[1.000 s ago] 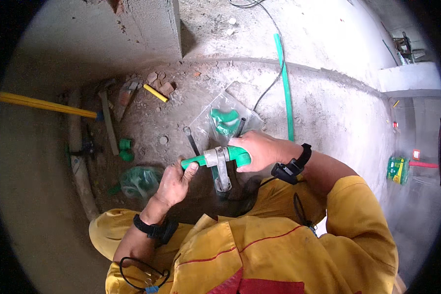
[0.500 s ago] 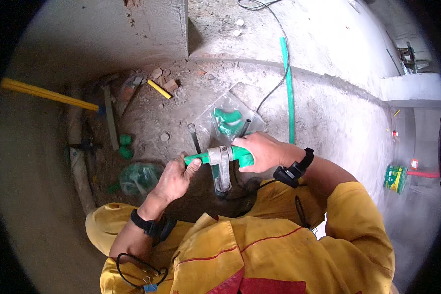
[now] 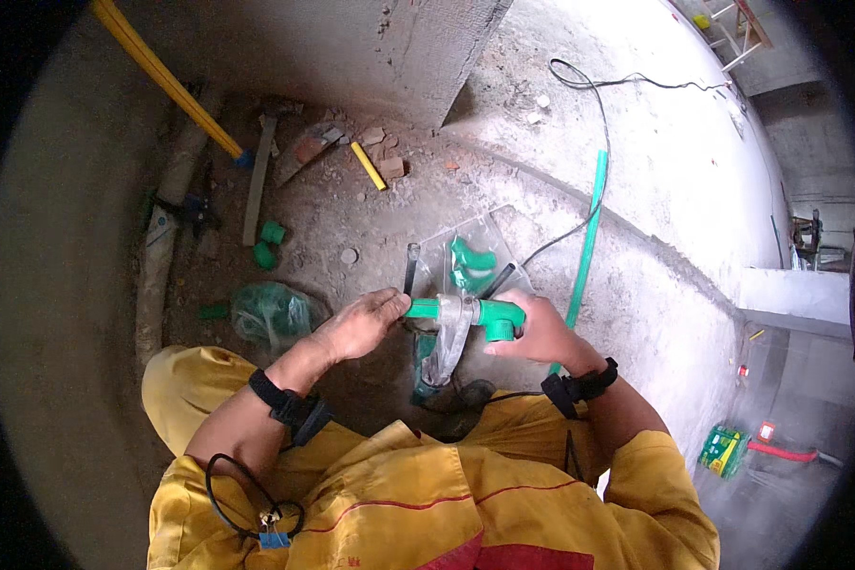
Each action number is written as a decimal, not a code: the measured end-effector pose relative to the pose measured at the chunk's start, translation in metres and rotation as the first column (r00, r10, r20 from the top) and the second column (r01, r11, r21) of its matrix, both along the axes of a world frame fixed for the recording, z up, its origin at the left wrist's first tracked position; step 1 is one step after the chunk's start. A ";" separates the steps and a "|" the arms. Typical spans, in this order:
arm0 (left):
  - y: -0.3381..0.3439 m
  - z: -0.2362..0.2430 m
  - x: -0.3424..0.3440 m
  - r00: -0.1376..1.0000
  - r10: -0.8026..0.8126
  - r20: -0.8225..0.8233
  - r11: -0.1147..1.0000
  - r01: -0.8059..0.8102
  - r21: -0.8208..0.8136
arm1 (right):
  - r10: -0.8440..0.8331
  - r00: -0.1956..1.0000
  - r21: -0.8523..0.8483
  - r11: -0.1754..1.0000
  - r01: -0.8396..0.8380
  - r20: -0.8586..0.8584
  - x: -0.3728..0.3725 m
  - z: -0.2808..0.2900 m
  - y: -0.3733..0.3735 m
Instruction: Heating and connecting green PVC pipe segments and fittings using a fusion welder.
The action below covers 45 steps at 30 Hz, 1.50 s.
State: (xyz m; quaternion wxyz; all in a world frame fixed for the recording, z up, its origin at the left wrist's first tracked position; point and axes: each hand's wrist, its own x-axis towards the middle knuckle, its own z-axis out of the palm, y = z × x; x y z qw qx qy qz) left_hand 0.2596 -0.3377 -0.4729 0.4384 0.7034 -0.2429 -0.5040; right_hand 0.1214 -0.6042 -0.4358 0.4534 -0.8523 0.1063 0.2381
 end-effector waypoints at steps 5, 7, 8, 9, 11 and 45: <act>0.000 -0.004 -0.003 0.998 -0.013 -0.063 0.998 0.017 0.065 | 0.051 0.985 -0.054 0.998 -0.042 0.168 -0.003 -0.009 -0.003; -0.003 -0.003 -0.004 0.995 0.014 -0.103 0.998 -0.008 0.056 | 0.052 0.983 -0.051 0.998 -0.043 0.174 -0.003 -0.012 -0.005; -0.004 -0.002 -0.004 0.991 0.031 -0.127 0.997 -0.021 0.078 | 0.058 0.981 -0.056 0.997 -0.048 0.185 -0.004 -0.013 -0.005; -0.005 0.000 -0.005 0.987 0.041 -0.156 0.999 -0.035 0.038 | 0.048 0.981 -0.044 0.998 -0.040 0.189 -0.004 -0.014 -0.006; -0.006 0.005 -0.006 0.937 0.126 -0.327 0.991 -0.104 0.085 | 0.087 0.976 -0.089 0.994 -0.071 0.198 -0.004 -0.015 -0.009; -0.014 0.012 -0.010 0.977 0.117 -0.177 0.983 -0.087 0.164 | 0.222 0.958 -0.080 0.974 -0.211 0.183 -0.003 -0.017 -0.020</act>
